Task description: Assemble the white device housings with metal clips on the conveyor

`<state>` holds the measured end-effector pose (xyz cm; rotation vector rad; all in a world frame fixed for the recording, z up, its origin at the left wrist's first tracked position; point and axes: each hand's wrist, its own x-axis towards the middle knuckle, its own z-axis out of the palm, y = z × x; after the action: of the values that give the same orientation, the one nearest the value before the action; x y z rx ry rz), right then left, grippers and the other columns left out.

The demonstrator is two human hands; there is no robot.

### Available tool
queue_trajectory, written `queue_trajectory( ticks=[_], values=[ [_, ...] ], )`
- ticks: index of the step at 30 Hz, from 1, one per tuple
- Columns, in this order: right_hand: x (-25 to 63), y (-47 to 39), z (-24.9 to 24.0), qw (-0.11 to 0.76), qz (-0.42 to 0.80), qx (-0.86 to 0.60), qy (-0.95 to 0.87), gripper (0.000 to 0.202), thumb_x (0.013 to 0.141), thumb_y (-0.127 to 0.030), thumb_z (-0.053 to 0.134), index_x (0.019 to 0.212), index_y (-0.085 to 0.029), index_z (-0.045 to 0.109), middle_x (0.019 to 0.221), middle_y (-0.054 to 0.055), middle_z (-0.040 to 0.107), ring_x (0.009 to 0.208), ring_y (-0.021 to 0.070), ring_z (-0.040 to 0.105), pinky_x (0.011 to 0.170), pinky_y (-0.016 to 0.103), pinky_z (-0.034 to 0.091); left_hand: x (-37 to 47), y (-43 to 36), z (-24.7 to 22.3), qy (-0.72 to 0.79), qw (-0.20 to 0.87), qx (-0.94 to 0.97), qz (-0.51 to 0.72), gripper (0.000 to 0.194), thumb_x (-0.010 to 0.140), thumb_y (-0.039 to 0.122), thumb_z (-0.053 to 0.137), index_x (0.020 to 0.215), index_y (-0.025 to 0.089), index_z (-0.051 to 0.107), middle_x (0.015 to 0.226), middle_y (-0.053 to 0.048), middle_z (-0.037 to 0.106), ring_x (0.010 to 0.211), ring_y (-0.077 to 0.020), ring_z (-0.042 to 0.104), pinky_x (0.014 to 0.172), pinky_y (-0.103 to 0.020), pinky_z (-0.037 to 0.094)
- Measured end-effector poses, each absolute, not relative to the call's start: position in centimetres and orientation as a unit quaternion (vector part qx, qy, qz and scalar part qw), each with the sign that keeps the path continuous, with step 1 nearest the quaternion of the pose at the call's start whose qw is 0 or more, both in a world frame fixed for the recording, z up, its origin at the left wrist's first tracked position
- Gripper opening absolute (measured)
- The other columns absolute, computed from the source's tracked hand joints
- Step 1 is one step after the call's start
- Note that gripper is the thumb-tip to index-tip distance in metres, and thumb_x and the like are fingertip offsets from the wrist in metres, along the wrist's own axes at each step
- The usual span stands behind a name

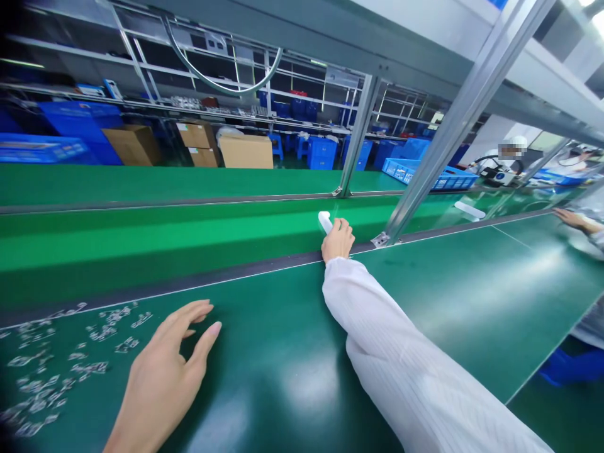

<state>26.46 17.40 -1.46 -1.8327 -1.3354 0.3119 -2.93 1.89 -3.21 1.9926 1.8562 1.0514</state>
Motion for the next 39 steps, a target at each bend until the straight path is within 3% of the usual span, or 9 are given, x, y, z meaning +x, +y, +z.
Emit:
queue_trajectory(
  ticks=[2, 4, 6, 9, 12, 20, 39],
  values=[
    [23.8, 15.0, -1.7, 0.45, 0.175, -0.683, -0.548, 0.053, 0.087, -0.012, 0.052, 0.139, -0.015, 0.041, 0.153, 0.019, 0.03, 0.14, 0.03, 0.03, 0.111, 0.05, 0.03, -2.9, 1.9, -3.4, 0.624, 0.081, 0.693, 0.352, 0.031, 0.092, 0.039, 0.049, 0.114, 0.02, 0.06, 0.128, -0.011, 0.06, 0.119, -0.0302, 0.055, 0.099, -0.048, 0.047],
    [20.3, 12.1, -2.2, 0.472, 0.267, -0.625, -0.562, 0.049, 0.086, -0.02, 0.058, 0.134, -0.019, 0.046, 0.139, 0.016, 0.048, 0.121, 0.0247, 0.052, 0.102, 0.043, 0.042, -2.9, 1.8, -3.7, 0.612, 0.071, 0.71, 0.341, 0.027, 0.092, 0.034, 0.049, 0.111, 0.019, 0.06, 0.126, -0.012, 0.059, 0.119, -0.0305, 0.054, 0.101, -0.05, 0.045],
    [16.7, 9.0, -2.6, 0.474, 0.375, -0.566, -0.56, 0.043, 0.083, -0.028, 0.064, 0.124, -0.018, 0.055, 0.115, 0.012, 0.065, 0.098, 0.0215, 0.065, 0.088, 0.039, 0.051, -2.9, 1.7, -4.0, 0.601, 0.077, 0.725, 0.327, 0.023, 0.092, 0.029, 0.049, 0.109, 0.019, 0.061, 0.124, -0.013, 0.059, 0.117, -0.0301, 0.054, 0.1, -0.05, 0.045],
    [12.9, 5.1, -2.8, 0.463, 0.617, -0.437, -0.463, 0.035, 0.077, -0.032, 0.072, 0.109, -0.017, 0.065, 0.107, 0.01, 0.069, 0.091, 0.0188, 0.068, 0.083, 0.035, 0.052, -3.2, 1.8, -4.3, 0.601, 0.083, 0.731, 0.311, 0.021, 0.091, 0.024, 0.049, 0.108, 0.018, 0.06, 0.125, -0.013, 0.058, 0.118, -0.0307, 0.054, 0.098, -0.05, 0.046],
    [11.6, 3.1, -3.2, 0.432, 0.79, -0.305, -0.309, 0.033, 0.069, -0.024, 0.08, 0.1, -0.016, 0.07, 0.107, 0.009, 0.07, 0.09, 0.016, 0.067, 0.082, 0.03, 0.049, -3.6, 1.8, -4.4, 0.615, 0.073, 0.723, 0.308, 0.024, 0.089, 0.017, 0.049, 0.109, 0.018, 0.06, 0.126, -0.013, 0.058, 0.118, -0.0317, 0.053, 0.095, -0.051, 0.047],
    [12.3, 2.9, -3.7, 0.431, 0.81, -0.282, -0.279, 0.024, 0.071, -0.018, 0.08, 0.094, -0.017, 0.072, 0.097, 0.005, 0.071, 0.082, 0.012, 0.064, 0.075, 0.026, 0.047, -2.8, 1.5, -4.2, 0.618, 0.071, 0.72, 0.308, 0.021, 0.089, 0.015, 0.05, 0.106, 0.016, 0.062, 0.125, -0.014, 0.058, 0.115, -0.0308, 0.054, 0.094, -0.05, 0.047],
    [12.6, 3.0, -3.8, 0.421, 0.815, -0.281, -0.284, 0.025, 0.073, -0.018, 0.079, 0.096, -0.017, 0.073, 0.101, 0.005, 0.07, 0.084, 0.0121, 0.064, 0.075, 0.025, 0.047, -2.7, 1.4, -4.2, 0.627, 0.083, 0.715, 0.297, 0.022, 0.087, 0.01, 0.053, 0.105, 0.015, 0.063, 0.125, -0.014, 0.059, 0.114, -0.0295, 0.053, 0.095, -0.048, 0.047]
  ],
)
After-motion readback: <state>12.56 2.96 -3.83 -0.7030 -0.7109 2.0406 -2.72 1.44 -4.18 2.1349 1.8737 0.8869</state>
